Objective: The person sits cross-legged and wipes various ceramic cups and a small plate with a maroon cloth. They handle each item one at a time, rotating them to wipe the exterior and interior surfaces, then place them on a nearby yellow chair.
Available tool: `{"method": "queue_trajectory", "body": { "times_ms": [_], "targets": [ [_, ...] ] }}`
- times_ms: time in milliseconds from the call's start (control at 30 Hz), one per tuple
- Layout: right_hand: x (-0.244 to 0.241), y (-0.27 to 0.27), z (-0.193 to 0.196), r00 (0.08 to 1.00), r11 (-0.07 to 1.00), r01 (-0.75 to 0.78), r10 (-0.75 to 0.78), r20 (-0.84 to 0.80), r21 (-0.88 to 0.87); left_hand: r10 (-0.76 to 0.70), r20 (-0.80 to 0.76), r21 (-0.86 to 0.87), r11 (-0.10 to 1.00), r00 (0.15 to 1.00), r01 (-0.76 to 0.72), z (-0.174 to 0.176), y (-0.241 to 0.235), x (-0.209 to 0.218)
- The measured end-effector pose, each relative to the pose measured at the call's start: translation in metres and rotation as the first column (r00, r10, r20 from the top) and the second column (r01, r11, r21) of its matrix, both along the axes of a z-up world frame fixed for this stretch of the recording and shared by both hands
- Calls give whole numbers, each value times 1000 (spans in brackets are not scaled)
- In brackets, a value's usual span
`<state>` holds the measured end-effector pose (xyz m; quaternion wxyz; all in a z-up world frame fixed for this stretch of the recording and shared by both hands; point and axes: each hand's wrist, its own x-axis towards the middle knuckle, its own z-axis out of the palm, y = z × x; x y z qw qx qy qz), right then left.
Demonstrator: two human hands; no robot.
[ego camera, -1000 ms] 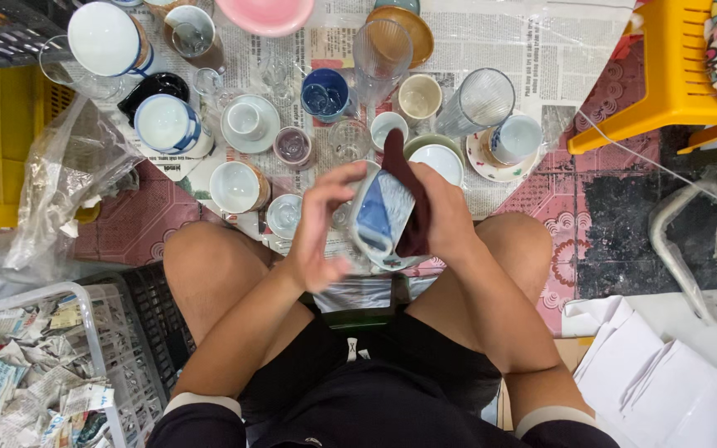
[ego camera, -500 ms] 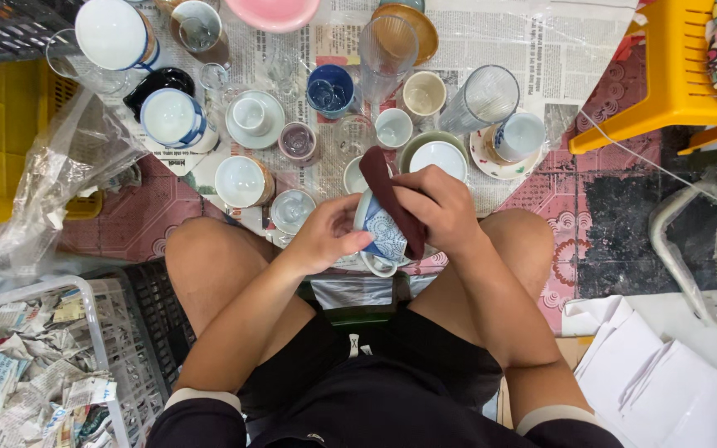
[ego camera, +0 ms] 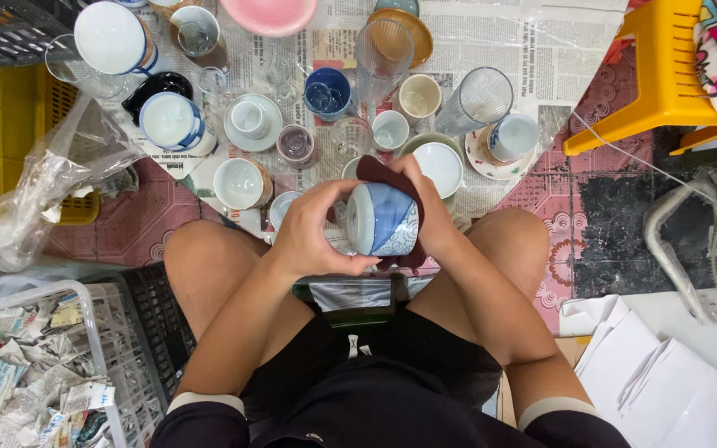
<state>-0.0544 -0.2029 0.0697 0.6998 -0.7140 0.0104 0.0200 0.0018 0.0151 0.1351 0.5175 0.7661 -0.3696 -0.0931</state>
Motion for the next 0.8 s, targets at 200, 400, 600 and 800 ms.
{"method": "queue_trajectory", "body": {
  "times_ms": [200,400,600,800],
  "targets": [
    [4,-6,37,971,973,-145,174,-161,180,-20,267,-83,996,964,44,-3,1,6],
    [8,-19,44,954,973,118,-56,294,-199,-82,-345,-437,895,935,-82,-70,11,4],
    [6,-43,48,835,822,401,-147,530,-404,-462,-742,-652,665,486,-364,-150,11,8],
    [-12,-11,6,877,942,214,-69,476,-257,-327,-774,-389,921,542,-1,-143,-4,-7]
  ]
}}
